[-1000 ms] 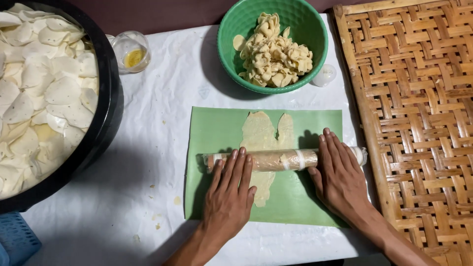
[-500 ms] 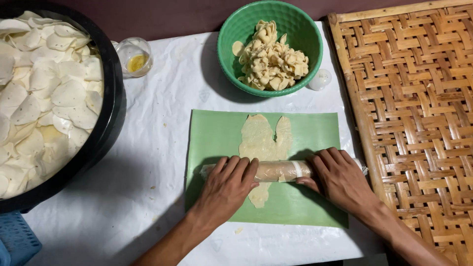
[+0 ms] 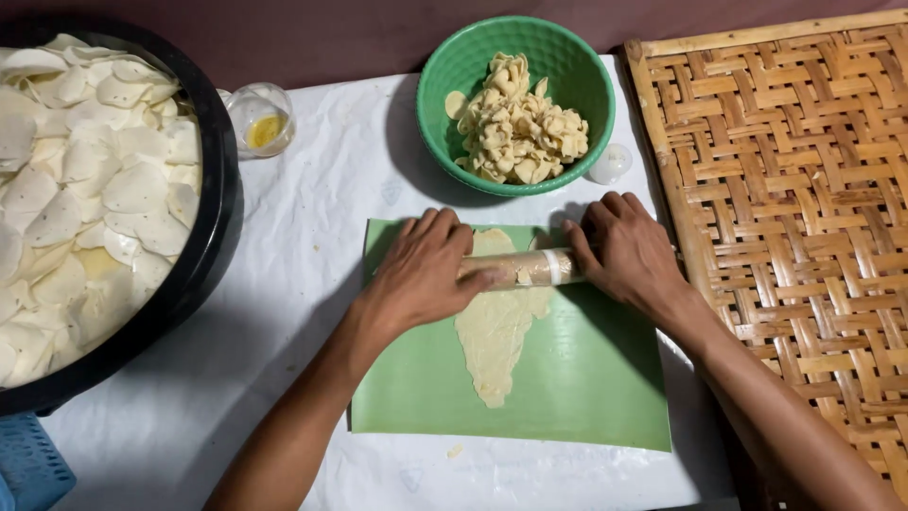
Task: Rolling out pieces of dough onto a mat using a rolling pin to flatten them.
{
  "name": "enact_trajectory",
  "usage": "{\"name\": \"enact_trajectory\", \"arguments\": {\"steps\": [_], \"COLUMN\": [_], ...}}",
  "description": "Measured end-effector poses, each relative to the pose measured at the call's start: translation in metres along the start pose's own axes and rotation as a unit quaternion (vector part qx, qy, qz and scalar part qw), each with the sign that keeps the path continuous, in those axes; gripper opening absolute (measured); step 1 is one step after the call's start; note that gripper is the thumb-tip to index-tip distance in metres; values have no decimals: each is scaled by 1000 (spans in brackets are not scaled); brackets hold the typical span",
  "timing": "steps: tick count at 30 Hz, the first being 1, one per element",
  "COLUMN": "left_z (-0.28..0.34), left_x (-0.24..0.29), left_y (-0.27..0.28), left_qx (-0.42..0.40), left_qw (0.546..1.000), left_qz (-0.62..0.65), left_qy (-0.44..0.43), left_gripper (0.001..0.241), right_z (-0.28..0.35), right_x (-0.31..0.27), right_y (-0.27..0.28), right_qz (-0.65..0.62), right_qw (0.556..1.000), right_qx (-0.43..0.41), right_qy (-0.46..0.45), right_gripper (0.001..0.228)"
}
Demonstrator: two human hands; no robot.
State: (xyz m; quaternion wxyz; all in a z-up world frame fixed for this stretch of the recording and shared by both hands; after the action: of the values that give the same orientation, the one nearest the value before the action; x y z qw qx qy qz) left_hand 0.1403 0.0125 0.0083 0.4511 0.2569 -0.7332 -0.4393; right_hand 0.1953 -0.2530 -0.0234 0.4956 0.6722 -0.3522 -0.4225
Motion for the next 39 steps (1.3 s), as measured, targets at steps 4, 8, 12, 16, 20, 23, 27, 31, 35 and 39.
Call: {"name": "enact_trajectory", "arguments": {"steps": [4,8,12,16,20,23,27,31,35,39], "left_z": [-5,33,74,84,79,74,60,46,35,22], "left_x": [-11,24,52,56,56,53,48,34,9,-6], "left_y": [-26,-31,-36,-31,-8,12,32,27,8,-6], "left_qx": [151,170,87,98,137,149,180,200,194,170], "left_qw": [982,976,991,990,985,982,975,967,967,971], "left_qz": [-115,-135,-98,-99,-103,-115,-128,-155,-165,-165], "left_qy": [11,-18,-4,-15,-25,-14,-12,-12,-3,-7], "left_gripper": [46,60,70,65,50,53,56,53,48,45], "right_z": [14,65,107,125,138,142,135,110,74,10], "right_x": [-6,-22,-45,-21,4,6,7,-2,-23,-31], "right_y": [-13,-12,18,40,55,37,-1,-14,29,71], "right_qz": [34,76,-22,-184,-66,-24,-138,-227,-203,-99], "right_qw": [998,994,994,981,974,966,946,943,948,938], "right_qx": [61,68,51,52,168,-23,-68,16,176,324], "right_qy": [9,24,96,24,-136,-256,-285,-242,-173,78], "right_gripper": [41,64,74,63,33,42,44,36,50,40]}}
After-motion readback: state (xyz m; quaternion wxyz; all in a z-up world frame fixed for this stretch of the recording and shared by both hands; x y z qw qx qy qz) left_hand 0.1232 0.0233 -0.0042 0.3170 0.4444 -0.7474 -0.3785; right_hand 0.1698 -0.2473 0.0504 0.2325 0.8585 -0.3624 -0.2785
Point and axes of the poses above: each hand's wrist, its own z-axis away from the middle knuckle, its own y-axis out of the back of the hand, x = y × z, the point moved 3 cm from there along -z, towards the middle knuckle, and after that the axes turned 4 degrees about x, right-handed, at the moved point
